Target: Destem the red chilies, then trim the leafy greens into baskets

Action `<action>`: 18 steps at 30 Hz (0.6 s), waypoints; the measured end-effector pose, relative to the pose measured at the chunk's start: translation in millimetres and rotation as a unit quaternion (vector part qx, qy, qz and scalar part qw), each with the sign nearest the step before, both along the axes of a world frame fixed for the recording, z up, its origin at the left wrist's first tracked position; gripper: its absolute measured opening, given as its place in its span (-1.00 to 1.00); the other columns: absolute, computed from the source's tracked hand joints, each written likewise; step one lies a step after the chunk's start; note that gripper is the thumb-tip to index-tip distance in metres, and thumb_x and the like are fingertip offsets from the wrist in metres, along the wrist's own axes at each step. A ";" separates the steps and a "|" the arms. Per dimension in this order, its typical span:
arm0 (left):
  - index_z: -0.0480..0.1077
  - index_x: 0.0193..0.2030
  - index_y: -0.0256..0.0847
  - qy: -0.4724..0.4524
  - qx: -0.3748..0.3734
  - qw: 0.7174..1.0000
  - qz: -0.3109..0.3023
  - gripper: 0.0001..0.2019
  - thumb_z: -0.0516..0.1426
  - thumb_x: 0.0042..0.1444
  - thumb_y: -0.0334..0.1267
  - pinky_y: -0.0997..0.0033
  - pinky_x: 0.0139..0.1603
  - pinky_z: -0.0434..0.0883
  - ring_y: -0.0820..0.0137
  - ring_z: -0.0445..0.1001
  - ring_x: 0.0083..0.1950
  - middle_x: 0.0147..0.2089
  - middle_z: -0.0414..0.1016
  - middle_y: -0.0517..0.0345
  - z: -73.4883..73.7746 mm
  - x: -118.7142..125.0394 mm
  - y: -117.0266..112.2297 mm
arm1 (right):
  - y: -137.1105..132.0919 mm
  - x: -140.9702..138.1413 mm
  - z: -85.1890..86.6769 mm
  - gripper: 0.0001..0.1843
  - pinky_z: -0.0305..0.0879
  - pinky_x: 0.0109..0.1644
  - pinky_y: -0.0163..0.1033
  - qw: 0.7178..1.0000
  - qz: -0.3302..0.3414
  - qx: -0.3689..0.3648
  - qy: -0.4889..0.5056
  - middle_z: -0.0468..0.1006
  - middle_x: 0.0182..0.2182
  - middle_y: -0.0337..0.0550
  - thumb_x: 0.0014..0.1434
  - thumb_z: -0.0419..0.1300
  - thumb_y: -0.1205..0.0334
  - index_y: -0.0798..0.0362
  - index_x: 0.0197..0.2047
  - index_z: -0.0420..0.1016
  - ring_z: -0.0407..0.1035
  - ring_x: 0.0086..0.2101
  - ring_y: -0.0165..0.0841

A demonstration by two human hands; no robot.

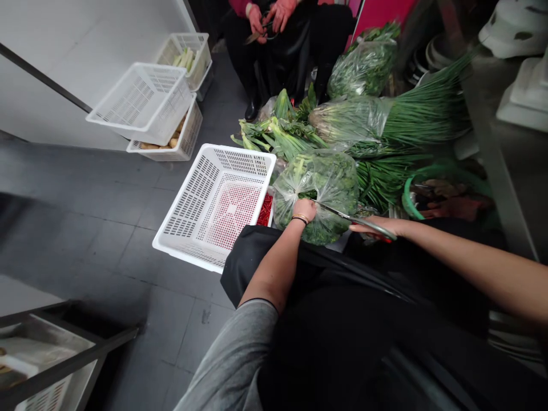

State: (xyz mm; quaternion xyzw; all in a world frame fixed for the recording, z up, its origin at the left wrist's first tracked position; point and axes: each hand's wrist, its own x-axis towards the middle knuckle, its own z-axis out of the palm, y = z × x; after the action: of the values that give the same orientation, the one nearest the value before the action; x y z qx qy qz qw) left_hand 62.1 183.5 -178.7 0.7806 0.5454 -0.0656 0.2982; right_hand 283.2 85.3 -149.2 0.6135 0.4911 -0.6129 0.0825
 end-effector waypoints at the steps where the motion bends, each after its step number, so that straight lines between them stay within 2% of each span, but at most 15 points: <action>1: 0.56 -0.12 -0.18 -0.002 0.002 1.000 -0.006 -0.70 0.02 0.19 -0.21 0.42 -0.02 0.34 0.31 0.48 -0.03 -0.09 0.57 -0.02 0.6 -0.1 -0.5 | 2.0 -2.1 -0.9 -0.34 0.07 -0.58 -0.34 1.000 -0.024 -0.017 0.005 0.17 -0.65 -0.31 -0.06 0.12 -0.43 0.07 -0.44 0.15 0.10 -0.64 -0.51; 4: 0.55 -0.12 -0.18 -0.006 0.006 1.000 -0.022 -0.70 0.02 0.19 -0.21 0.45 -0.03 0.34 0.34 0.48 -0.05 -0.09 0.57 0.00 2.5 -0.9 -1.7 | 4.0 -9.2 -7.3 -0.33 0.06 -0.61 -0.36 0.990 -0.107 -0.077 0.046 0.16 -0.62 -0.32 0.04 0.02 -0.44 0.10 -0.33 0.23 0.10 -0.65 -0.52; 7: 0.55 -0.10 -0.17 -0.009 0.006 0.999 -0.031 -0.70 0.02 0.21 -0.19 0.47 -0.05 0.34 0.35 0.47 -0.05 -0.08 0.57 0.03 3.1 -3.0 -1.6 | -0.3 -6.9 -17.1 -0.33 0.09 -0.60 -0.39 0.982 -0.135 -0.097 0.088 0.15 -0.61 -0.33 0.11 -0.09 -0.43 0.09 -0.27 0.25 0.13 -0.64 -0.53; 10: 0.54 -0.08 -0.17 -0.010 0.003 0.999 -0.034 -0.69 0.02 0.21 -0.18 0.48 -0.06 0.34 0.36 0.47 -0.04 -0.05 0.56 0.04 2.1 -4.4 -0.5 | -6.2 6.3 -25.8 -0.32 0.17 -0.55 -0.39 0.975 -0.139 -0.102 0.139 0.19 -0.57 -0.31 0.08 -0.09 -0.45 0.08 -0.25 0.25 0.20 -0.60 -0.52; 12: 0.54 -0.08 -0.17 -0.011 0.002 0.999 -0.035 -0.70 0.03 0.21 -0.19 0.49 -0.06 0.33 0.36 0.47 -0.03 -0.05 0.56 0.05 1.6 -4.1 0.2 | -6.1 13.8 -28.5 -0.31 0.17 -0.56 -0.40 0.977 -0.127 -0.095 0.141 0.20 -0.57 -0.32 0.05 -0.05 -0.46 0.07 -0.26 0.25 0.18 -0.60 -0.53; 18: 0.55 -0.12 -0.20 -0.009 0.004 0.999 -0.042 -0.70 0.02 0.21 -0.22 0.47 -0.03 0.32 0.35 0.47 -0.03 -0.06 0.56 0.01 3.9 -2.8 -0.1 | 13.5 4.7 -23.2 -0.30 0.02 -0.64 -0.41 0.995 -0.076 -0.057 0.037 0.15 -0.65 -0.33 0.04 -0.08 -0.49 0.08 -0.34 0.22 0.06 -0.67 -0.55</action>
State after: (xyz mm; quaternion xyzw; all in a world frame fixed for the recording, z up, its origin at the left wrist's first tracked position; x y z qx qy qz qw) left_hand 59.4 183.4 -174.8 0.8043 0.5100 -0.0686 0.2973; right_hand 287.9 98.8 -172.4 0.6205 0.4102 -0.6663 0.0521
